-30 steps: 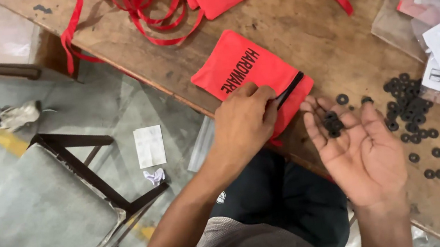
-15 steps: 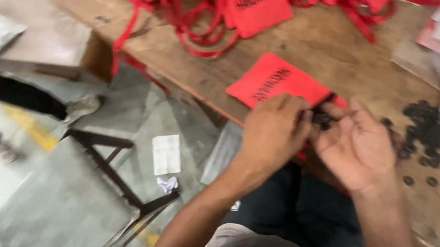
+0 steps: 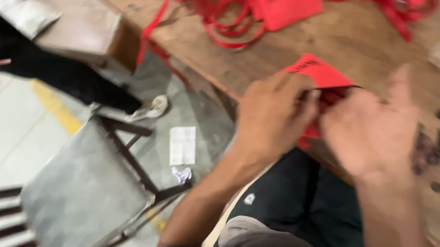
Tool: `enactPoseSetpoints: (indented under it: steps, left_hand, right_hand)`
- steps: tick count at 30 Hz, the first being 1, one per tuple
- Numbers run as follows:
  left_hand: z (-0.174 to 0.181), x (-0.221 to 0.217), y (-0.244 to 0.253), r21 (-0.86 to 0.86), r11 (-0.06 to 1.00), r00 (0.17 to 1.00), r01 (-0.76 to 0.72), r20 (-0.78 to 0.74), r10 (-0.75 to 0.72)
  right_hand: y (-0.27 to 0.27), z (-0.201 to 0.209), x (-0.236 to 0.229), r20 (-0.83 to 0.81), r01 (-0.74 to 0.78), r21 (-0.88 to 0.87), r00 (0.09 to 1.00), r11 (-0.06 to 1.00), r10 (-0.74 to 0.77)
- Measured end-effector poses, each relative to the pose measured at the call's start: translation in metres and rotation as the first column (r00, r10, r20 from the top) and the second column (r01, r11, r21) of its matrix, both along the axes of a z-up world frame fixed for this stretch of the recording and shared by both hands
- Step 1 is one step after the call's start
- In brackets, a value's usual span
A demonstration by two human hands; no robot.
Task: The person picks up black washers by hand, counts them in their palm, and places them into a red hardware bag.
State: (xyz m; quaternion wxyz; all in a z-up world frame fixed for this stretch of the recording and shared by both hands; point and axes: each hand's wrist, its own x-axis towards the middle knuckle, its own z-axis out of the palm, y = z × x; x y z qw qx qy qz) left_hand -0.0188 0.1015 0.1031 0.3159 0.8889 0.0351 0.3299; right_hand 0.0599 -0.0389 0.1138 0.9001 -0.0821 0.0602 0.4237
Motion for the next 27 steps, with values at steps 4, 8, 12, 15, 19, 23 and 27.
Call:
enactPoseSetpoints:
  steps: [4,8,12,15,19,23,27]
  left_hand:
    - [0.015,-0.006,0.001,-0.062,0.998,0.994,0.016,-0.106,-0.022]
    - [0.019,-0.012,0.006,0.028,0.999,0.996,-0.029,-0.084,0.032]
    - [0.020,-0.013,0.006,0.047,0.998,0.994,-0.030,-0.102,0.035]
    - [0.018,-0.014,0.006,0.030,0.999,0.993,-0.031,-0.113,0.035]
    - [0.022,-0.015,0.007,0.026,0.999,0.991,-0.044,-0.129,0.047]
    - [0.020,-0.014,0.006,-0.012,0.997,0.986,-0.080,-0.147,0.077]
    - [0.012,0.001,0.003,-0.087,0.996,0.996,-0.027,-0.087,0.020]
  right_hand:
    - [0.004,-0.006,-0.004,0.122,0.052,-0.092,0.992,0.994,-0.040]
    - [0.009,-0.007,-0.007,0.183,0.002,-0.098,0.983,0.995,0.016]
    - [0.007,-0.016,-0.007,0.171,0.010,-0.143,0.985,0.990,0.015]
    - [0.008,-0.023,-0.007,0.217,0.021,-0.176,0.976,0.984,0.018]
    - [0.010,-0.029,-0.018,0.176,0.053,-0.152,0.984,0.987,-0.026]
    - [0.010,-0.036,-0.032,0.387,0.166,-0.164,0.917,0.972,-0.091]
    - [-0.026,-0.037,-0.049,0.737,0.562,-0.552,0.674,0.616,0.046]
